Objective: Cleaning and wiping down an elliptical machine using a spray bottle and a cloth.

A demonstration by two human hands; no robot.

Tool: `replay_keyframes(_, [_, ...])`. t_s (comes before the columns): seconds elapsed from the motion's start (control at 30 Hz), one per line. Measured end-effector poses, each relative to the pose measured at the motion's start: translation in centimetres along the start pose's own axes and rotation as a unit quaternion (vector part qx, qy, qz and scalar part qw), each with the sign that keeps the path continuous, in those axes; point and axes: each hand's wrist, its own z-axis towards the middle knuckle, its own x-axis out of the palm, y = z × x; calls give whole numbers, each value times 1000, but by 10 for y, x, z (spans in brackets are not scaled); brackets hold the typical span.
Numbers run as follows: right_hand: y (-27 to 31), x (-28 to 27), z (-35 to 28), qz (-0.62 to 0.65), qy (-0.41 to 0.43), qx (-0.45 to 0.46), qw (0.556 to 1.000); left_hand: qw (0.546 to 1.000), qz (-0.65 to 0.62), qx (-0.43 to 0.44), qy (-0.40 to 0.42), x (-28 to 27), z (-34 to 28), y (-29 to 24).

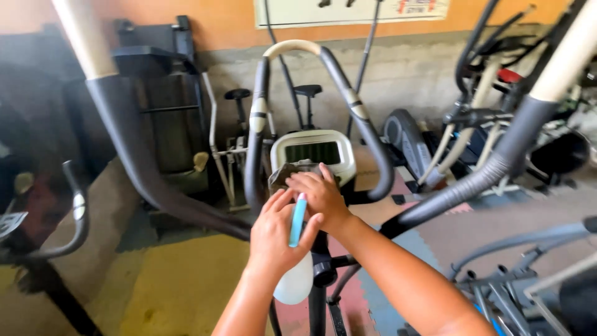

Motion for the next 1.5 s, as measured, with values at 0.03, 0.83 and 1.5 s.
replay_keyframes(0.03, [-1,-12,-3,-7,0,11,1000,1000,-6,6,9,4,1,-1])
replay_keyframes(0.83, [-24,-60,-22,-147,112,167,968,999,-9,34,35,47,16,17])
replay_keyframes(1.5, [-20,-58,-11,-31,157,46,986,998,-55,22,7,36,16,25])
